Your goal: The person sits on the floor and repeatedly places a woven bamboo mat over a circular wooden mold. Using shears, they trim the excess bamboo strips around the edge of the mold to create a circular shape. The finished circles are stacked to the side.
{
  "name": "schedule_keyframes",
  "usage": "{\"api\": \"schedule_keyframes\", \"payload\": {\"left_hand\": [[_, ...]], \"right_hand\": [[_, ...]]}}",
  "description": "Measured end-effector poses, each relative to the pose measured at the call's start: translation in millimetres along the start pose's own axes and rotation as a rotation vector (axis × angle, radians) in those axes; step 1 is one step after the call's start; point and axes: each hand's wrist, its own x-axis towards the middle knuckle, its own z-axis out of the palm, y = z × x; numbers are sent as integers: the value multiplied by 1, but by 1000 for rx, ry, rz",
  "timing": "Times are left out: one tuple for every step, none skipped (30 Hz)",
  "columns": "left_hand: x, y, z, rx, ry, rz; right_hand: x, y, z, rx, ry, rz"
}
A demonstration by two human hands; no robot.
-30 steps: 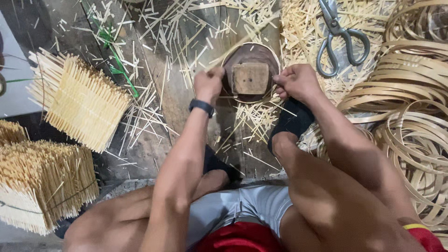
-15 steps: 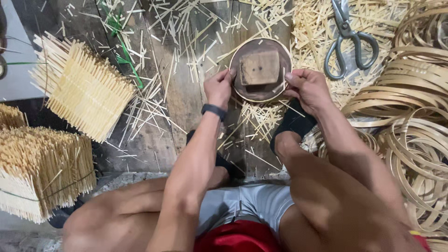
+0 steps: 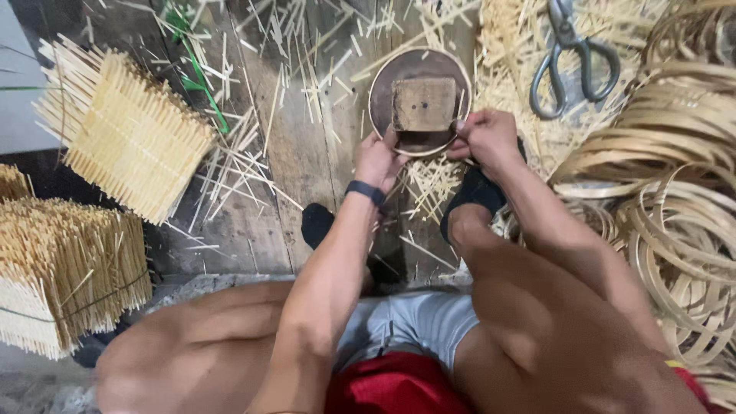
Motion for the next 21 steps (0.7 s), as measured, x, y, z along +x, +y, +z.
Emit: {"api": "schedule_keyframes", "payload": {"left_hand": [[-6, 12, 1, 19, -69, 8], [-13, 25, 0, 265, -59, 184], [-20, 42, -2, 510, -48, 360], [-30, 53, -3, 754, -28, 529], [-39, 60, 2, 808, -63, 633], [-47, 66, 11, 864, -105, 740], [-54, 72, 23, 919, -148, 846], [-60, 74, 36, 912, -129, 821], [-63, 74, 51, 905, -110, 796], [-66, 74, 64, 900, -94, 768], [-67, 75, 73, 889, -88, 840], [-67, 75, 79, 880, -81, 908], [-65, 75, 83, 870, -77, 976], [-60, 75, 84, 886, -97, 957], [-53, 76, 82, 902, -119, 937], [-46, 77, 75, 918, -130, 919], [-35, 77, 70, 1020, -58, 839], [-22, 80, 65, 1126, 7, 758], [-7, 81, 60, 1230, 72, 673], [8, 86, 52, 1000, 63, 761], [23, 96, 38, 774, 51, 842]], "right_hand": [[-8, -10, -1, -6, -65, -4], [-16, -19, -2, -76, -55, -32], [-24, -30, -7, -146, -45, -61], [-32, -39, -9, -219, -38, -81], [-38, -48, -7, -123, -128, -85], [-43, -57, -6, -24, -214, -92], [-47, -64, -2, 75, -300, -97], [-49, -68, 7, 96, -290, -82], [-49, -68, 18, 117, -281, -67], [-50, -67, 27, 139, -270, -52], [-51, -65, 33, 180, -238, -94], [-51, -61, 38, 221, -207, -133], [-49, -58, 41, 261, -175, -171], [-46, -55, 42, 259, -175, -162], [-44, -53, 41, 257, -176, -153], [-43, -51, 39, 253, -186, -142], [-42, -50, 35, 267, -186, -119], [-41, -51, 30, 285, -183, -101], [-41, -52, 26, 304, -181, -82], [-42, -55, 17, 390, -253, -134], [-46, -58, 5, 476, -326, -185]]}}
